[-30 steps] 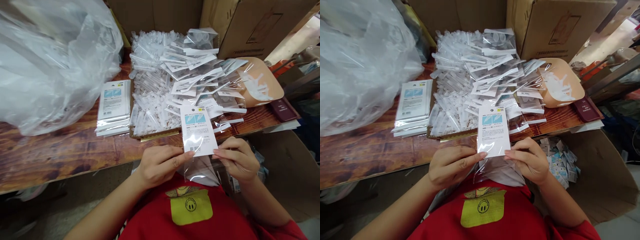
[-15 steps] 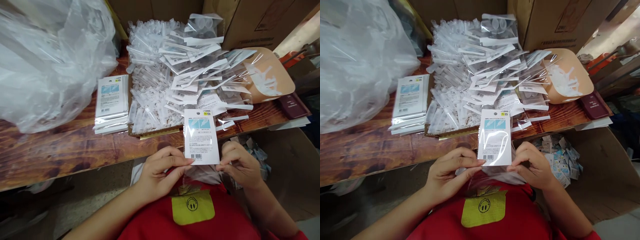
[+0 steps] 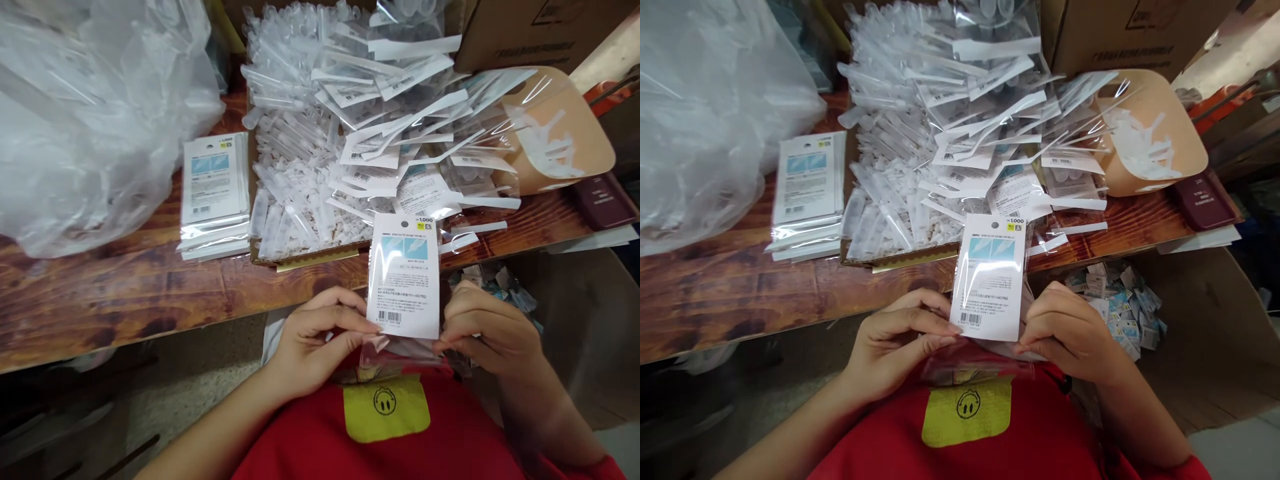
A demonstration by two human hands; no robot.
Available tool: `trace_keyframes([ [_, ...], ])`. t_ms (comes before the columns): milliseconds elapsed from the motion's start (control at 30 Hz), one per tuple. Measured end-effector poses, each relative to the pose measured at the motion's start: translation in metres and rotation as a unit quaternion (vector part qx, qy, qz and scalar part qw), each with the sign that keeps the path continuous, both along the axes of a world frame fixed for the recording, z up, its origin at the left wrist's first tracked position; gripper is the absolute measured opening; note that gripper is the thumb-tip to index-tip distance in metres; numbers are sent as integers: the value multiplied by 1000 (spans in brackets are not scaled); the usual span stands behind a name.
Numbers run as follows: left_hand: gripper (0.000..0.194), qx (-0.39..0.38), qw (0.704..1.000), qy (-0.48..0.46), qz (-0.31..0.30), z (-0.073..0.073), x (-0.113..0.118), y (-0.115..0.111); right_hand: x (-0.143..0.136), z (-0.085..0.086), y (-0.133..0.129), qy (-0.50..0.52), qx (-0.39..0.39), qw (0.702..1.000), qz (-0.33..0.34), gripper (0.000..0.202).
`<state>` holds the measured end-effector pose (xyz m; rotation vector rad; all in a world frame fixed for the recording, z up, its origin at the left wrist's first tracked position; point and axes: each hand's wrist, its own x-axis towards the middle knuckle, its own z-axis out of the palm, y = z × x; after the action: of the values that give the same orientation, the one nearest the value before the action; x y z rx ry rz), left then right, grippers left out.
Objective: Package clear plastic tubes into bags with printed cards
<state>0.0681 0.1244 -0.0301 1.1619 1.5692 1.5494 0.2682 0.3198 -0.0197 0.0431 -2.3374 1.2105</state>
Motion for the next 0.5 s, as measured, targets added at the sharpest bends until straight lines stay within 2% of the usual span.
trace_keyframes([
  [100,5,-17,1000,-15,-8,0,0,2,1,-1,-1,6,-3,1000,10,7],
  [167,6,-31,999,-27,-7,1,0,3,0,-5,-3,24,-35,999,10,8],
  [333,9,-66,995,-80,-1,3,2,4,-3,-16,-14,39,-139,989,-39,16],
  [500,6,-67,991,-117,23,-2,3,5,-5,-24,-14,44,-188,981,-22,23],
])
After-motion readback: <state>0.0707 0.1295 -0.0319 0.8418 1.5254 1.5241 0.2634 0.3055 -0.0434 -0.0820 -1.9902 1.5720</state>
